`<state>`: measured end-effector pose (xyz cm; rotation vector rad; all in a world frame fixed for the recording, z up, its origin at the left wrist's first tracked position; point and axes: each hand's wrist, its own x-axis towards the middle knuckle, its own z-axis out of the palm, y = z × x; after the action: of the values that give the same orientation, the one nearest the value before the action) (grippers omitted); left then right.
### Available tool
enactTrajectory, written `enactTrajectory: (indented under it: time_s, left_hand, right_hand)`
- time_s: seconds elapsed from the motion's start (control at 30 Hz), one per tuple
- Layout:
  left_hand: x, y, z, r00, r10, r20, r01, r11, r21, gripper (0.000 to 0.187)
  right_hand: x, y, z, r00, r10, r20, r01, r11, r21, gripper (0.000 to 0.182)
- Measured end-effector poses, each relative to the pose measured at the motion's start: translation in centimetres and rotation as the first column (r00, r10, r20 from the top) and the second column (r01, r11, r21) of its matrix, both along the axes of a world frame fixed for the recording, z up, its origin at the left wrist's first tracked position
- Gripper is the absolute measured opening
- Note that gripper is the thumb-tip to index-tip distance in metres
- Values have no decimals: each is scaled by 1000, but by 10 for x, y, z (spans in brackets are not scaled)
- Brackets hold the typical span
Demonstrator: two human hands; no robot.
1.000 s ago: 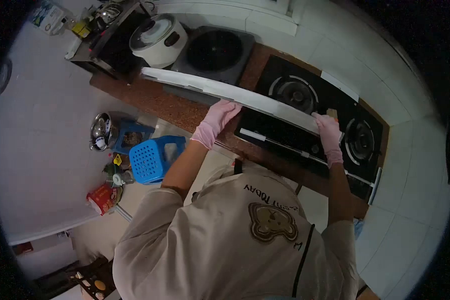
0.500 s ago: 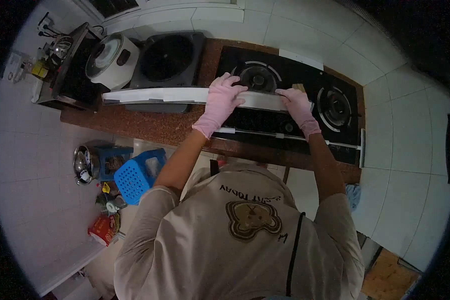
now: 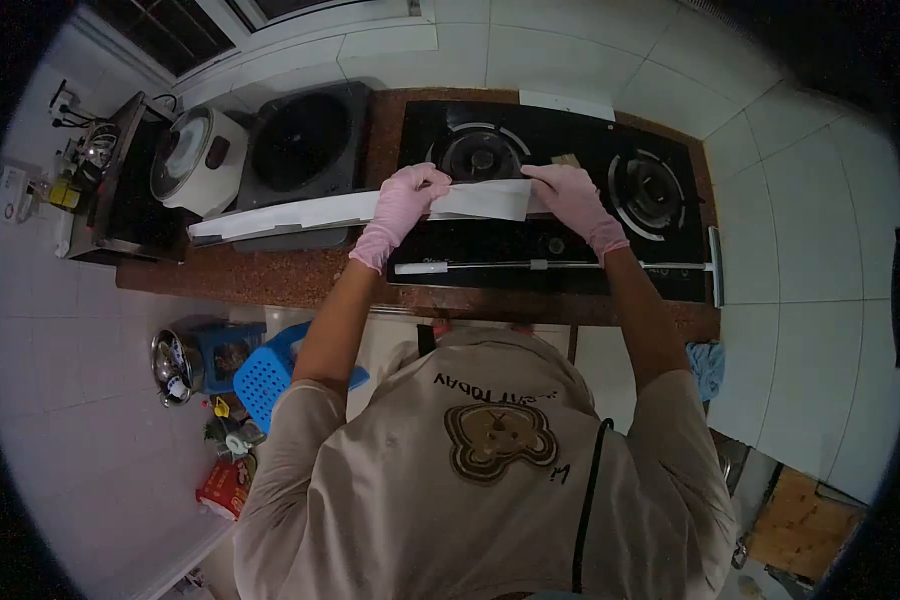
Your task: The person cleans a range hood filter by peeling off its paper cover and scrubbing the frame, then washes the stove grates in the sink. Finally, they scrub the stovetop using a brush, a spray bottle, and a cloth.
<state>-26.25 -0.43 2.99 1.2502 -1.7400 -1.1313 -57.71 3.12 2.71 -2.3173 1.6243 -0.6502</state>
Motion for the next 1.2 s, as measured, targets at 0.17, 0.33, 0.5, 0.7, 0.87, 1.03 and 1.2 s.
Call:
enactTrajectory:
  time_s: [0.17,0.33,0.5,0.7,0.87,1.03,1.2]
  left_hand:
    - [8,-8,-7,989,-36,-143,37,999,2,6]
    - [5,4,23,982,-20,-188,20,1000,-4,5]
    - [3,2,16,984,-37,-175,31,999,-36,20]
    - [8,29,43,873,317,-372,-312,947,74,49]
    - [6,26,49,915,-106,-389,140,988,59,73]
    - [-21,13,50,758,-362,-543,456,889,44,108]
    - [-37,35,89,705,-356,-613,527,841,118,112]
  right_hand:
    - [6,17,29,866,-101,489,210,962,-173,36]
    - [40,22,35,809,-314,497,223,946,235,37]
    - [48,18,18,537,-336,774,98,936,338,30]
    - [41,43,67,425,-343,838,101,938,332,28]
    - [36,46,87,388,-293,874,-23,945,327,32]
    - [29,43,100,526,-190,829,-118,949,292,28]
    - [22,48,115,46,-462,886,-374,814,444,27]
